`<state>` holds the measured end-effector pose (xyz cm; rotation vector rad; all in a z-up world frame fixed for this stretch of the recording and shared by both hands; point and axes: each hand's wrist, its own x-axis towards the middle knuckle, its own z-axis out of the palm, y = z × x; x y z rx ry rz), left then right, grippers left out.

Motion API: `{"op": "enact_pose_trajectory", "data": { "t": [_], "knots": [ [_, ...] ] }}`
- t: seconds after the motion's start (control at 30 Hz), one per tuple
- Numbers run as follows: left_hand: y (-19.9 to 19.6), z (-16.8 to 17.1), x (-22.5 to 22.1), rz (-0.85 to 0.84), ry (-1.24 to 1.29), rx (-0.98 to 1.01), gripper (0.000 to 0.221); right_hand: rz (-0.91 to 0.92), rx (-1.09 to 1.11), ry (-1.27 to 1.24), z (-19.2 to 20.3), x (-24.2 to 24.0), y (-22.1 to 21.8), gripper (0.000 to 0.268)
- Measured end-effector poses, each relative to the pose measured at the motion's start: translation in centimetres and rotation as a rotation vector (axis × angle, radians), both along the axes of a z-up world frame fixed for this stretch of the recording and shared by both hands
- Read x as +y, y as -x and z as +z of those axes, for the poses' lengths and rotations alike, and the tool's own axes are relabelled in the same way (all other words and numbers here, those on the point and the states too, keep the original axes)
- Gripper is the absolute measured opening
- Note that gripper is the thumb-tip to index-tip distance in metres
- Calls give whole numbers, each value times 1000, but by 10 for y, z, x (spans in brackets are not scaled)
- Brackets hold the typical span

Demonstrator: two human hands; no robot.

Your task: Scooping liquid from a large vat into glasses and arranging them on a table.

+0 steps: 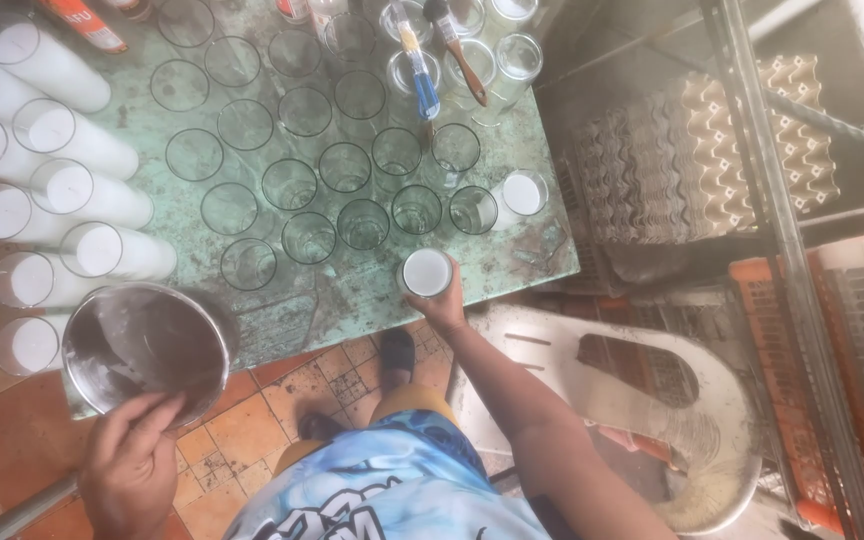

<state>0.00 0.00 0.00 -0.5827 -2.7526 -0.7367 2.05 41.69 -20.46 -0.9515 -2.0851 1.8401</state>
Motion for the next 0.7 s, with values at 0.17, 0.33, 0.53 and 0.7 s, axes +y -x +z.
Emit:
{"op": "enact_pose_trajectory", "data": {
  "t": [0.17,0.33,0.53,0.7],
  "knots": [
    [8,-1,-9,-72,-17,-15,45,12,2,-48,13,-2,-3,102],
    [16,-8,-16,-81,-18,23,48,47,28,-198,37,-2,-8,117],
    [19,-7,-14,-114,-80,43,36,212,-133,-452,89,3,8,114],
    [18,-6,-16,-83,-68,108,38,320,-420,-531,106,2,20,103]
  ]
}}
